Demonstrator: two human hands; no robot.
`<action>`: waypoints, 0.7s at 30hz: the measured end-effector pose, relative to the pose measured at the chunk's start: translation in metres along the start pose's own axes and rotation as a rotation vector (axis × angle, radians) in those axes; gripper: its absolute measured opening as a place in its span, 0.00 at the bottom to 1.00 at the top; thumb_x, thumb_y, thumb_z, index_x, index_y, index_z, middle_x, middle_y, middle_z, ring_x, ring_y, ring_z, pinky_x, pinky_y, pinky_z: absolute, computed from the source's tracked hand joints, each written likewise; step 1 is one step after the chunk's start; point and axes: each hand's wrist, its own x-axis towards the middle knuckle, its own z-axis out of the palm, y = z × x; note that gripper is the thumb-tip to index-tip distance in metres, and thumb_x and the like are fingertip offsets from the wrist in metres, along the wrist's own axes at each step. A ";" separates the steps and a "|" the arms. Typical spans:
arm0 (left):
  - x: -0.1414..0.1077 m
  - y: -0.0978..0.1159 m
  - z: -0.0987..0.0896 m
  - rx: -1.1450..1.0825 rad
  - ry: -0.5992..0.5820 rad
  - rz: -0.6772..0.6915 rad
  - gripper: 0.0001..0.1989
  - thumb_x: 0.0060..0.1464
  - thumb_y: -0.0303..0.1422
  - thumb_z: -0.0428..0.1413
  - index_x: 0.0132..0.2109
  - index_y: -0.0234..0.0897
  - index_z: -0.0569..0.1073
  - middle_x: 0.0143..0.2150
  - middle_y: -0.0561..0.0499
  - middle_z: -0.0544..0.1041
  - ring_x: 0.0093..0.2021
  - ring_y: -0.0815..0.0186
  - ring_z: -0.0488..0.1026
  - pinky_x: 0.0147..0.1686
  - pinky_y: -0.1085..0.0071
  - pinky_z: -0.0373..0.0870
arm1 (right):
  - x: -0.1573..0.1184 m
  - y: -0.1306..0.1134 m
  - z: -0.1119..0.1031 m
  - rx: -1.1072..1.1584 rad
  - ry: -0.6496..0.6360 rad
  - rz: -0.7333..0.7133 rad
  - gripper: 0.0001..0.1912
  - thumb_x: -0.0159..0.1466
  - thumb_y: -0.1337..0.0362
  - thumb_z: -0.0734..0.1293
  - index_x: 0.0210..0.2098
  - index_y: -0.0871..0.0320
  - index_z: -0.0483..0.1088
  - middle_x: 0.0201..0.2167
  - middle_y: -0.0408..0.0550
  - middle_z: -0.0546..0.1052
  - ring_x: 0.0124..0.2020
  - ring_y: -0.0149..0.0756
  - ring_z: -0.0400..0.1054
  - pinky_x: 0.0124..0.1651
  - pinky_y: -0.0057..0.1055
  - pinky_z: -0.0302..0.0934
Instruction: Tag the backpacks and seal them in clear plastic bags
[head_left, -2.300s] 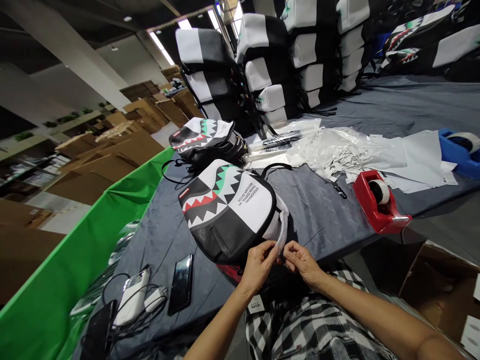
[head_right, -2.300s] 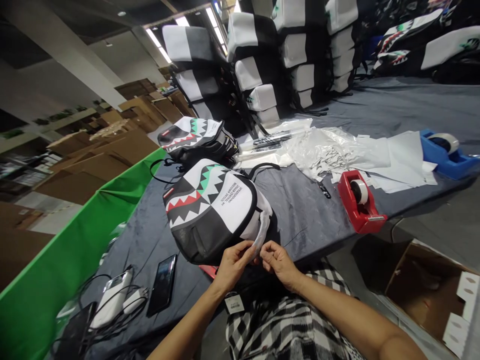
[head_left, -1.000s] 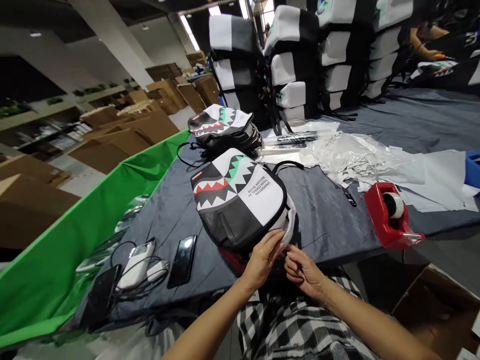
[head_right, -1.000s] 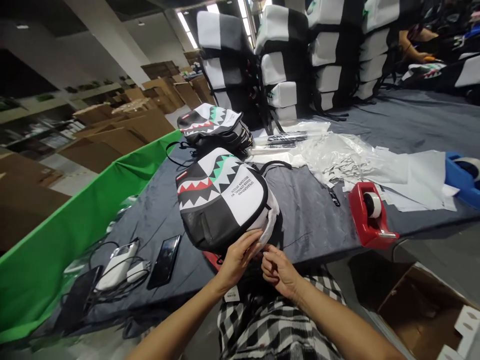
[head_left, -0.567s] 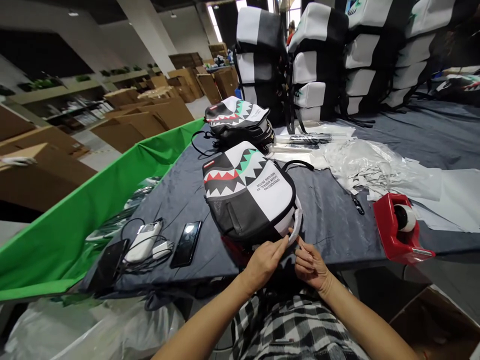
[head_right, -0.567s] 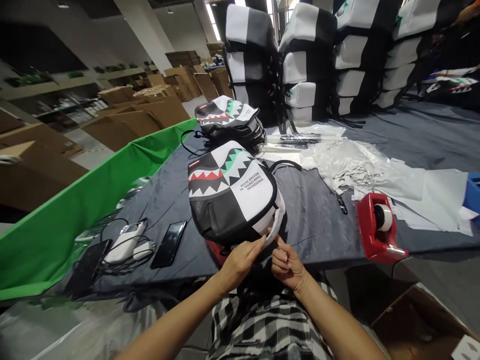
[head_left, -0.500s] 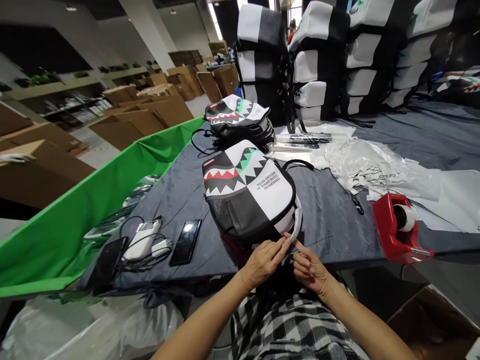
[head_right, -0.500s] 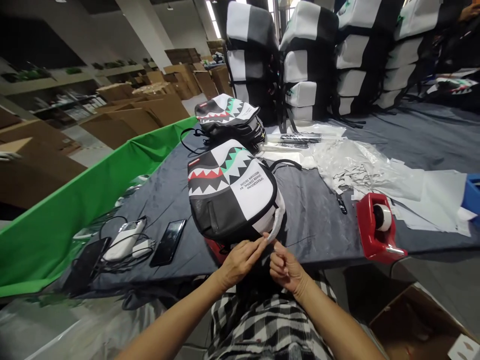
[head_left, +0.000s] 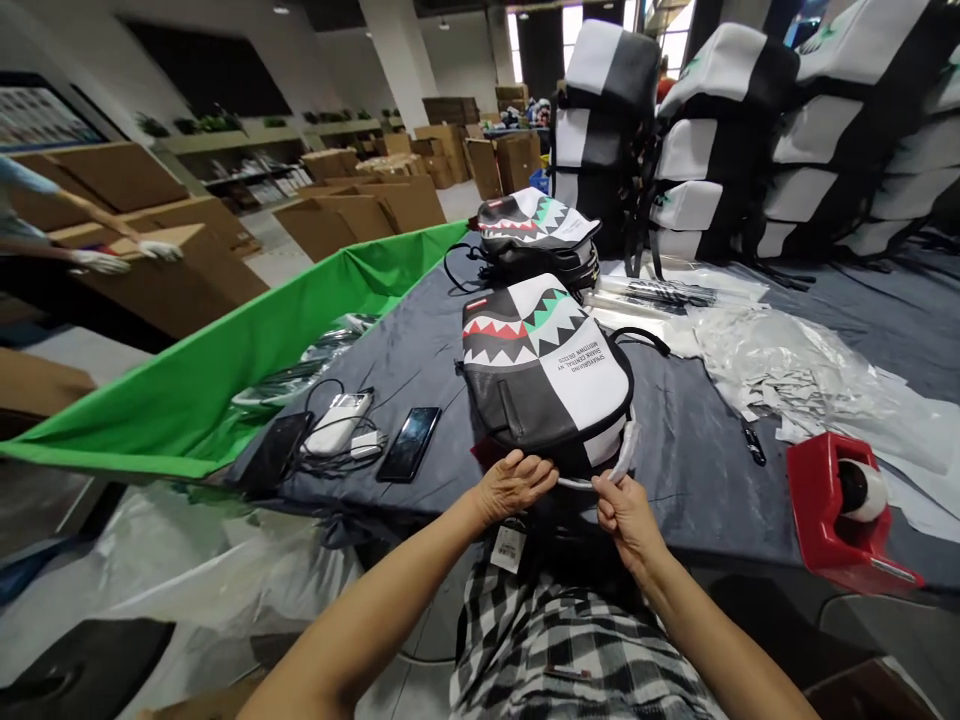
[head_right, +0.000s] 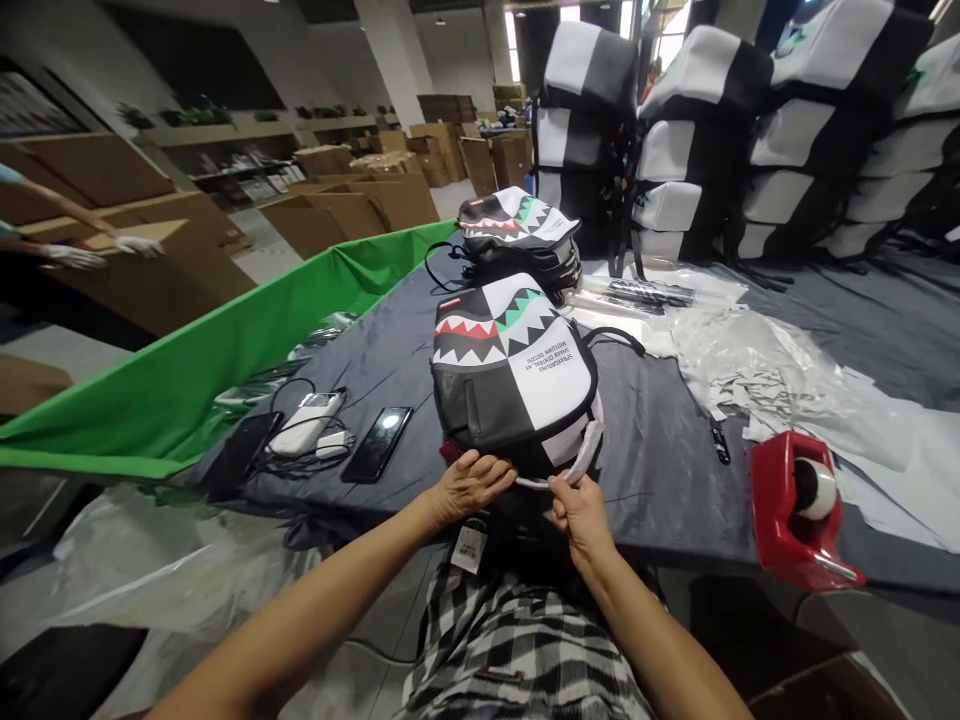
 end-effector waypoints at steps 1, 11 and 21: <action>0.000 0.002 0.001 -0.004 0.026 -0.024 0.13 0.62 0.23 0.52 0.48 0.44 0.75 0.41 0.53 0.81 0.41 0.68 0.74 0.47 0.68 0.62 | -0.001 0.001 -0.001 -0.026 -0.001 -0.018 0.34 0.41 0.45 0.80 0.29 0.54 0.57 0.09 0.26 0.57 0.11 0.18 0.45 0.15 0.17 0.38; 0.004 0.069 -0.051 -1.224 0.265 -1.346 0.11 0.61 0.39 0.58 0.44 0.37 0.77 0.41 0.48 0.80 0.43 0.62 0.77 0.45 0.66 0.73 | 0.004 -0.031 -0.060 -0.098 0.100 -0.141 0.40 0.44 0.47 0.80 0.49 0.60 0.68 0.31 0.48 0.81 0.31 0.37 0.77 0.31 0.28 0.71; 0.086 0.057 -0.026 -2.145 0.849 -2.305 0.14 0.54 0.20 0.59 0.25 0.35 0.66 0.20 0.54 0.70 0.21 0.68 0.70 0.26 0.70 0.71 | 0.047 -0.036 -0.023 0.205 -0.085 -0.085 0.26 0.46 0.56 0.82 0.26 0.55 0.61 0.18 0.31 0.64 0.20 0.24 0.62 0.25 0.22 0.66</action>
